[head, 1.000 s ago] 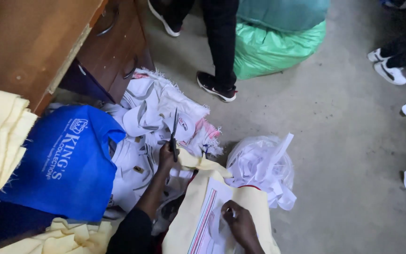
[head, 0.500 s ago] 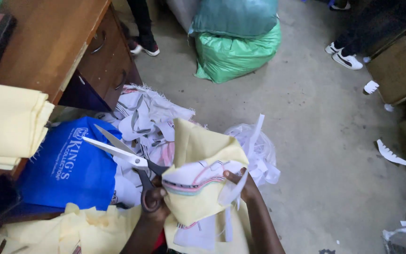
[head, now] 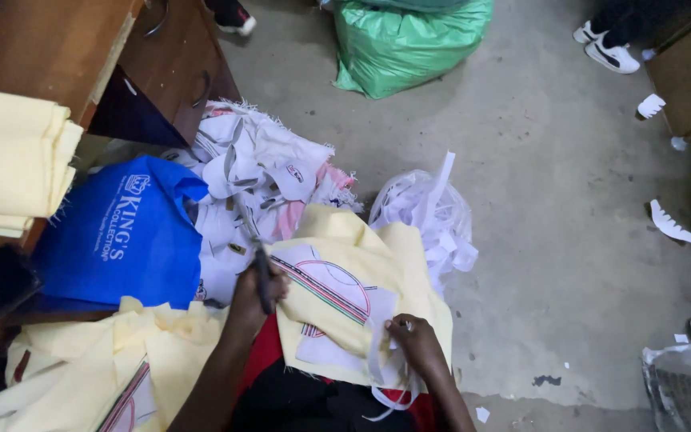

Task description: The person uses shears to cut a piece of yellow fabric that has a paper pattern attached to it. They carefully follow the pattern's lines, cutting through the fabric and the paper simultaneously. The person occasionally adjusts the fabric and removes the cut paper pieces.

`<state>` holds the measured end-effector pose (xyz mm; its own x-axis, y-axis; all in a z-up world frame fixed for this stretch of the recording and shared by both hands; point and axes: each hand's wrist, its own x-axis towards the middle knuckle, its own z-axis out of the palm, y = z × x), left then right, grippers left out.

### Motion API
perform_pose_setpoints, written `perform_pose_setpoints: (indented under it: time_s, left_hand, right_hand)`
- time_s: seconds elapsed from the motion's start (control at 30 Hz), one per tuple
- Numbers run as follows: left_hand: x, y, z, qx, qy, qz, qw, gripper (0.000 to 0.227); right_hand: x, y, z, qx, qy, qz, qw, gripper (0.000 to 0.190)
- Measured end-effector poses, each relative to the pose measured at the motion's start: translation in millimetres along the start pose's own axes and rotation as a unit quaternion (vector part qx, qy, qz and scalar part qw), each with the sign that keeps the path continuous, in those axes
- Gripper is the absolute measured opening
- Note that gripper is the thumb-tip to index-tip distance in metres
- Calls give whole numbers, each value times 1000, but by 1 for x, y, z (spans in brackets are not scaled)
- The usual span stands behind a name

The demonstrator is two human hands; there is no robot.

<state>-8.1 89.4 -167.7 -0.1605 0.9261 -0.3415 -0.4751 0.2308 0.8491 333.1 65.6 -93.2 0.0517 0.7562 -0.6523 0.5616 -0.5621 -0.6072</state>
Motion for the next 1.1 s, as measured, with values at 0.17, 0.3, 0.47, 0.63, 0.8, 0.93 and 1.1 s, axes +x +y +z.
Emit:
perform_pose_setpoints:
  time_s: [0.17, 0.3, 0.47, 0.63, 0.8, 0.93, 1.1]
  left_hand:
    - [0, 44, 41, 426, 121, -1, 897, 14]
    - [48, 36, -12, 430, 196, -89, 877, 37]
    - [67, 20, -12, 191, 100, -100, 971, 38]
    - [21, 42, 44, 15, 66, -93, 993, 37]
    - [-49, 62, 75, -113, -152, -63, 980, 50]
    - [-56, 69, 68, -139, -174, -47, 974, 56]
    - [-62, 77, 70, -84, -196, -27, 976, 53]
  right_hand:
    - [4, 2, -12, -213, 11, 7, 977, 32]
    - [-5, -10, -43, -251, 24, -4, 968, 25]
    - [-7, -47, -28, -110, 23, -125, 986, 40]
    - [15, -74, 14, -151, 62, -181, 970, 42]
    - [3, -91, 61, -66, -35, -231, 970, 26]
    - [11, -86, 63, -111, 27, -407, 906, 52]
    - [15, -106, 55, -105, 77, -632, 764, 14]
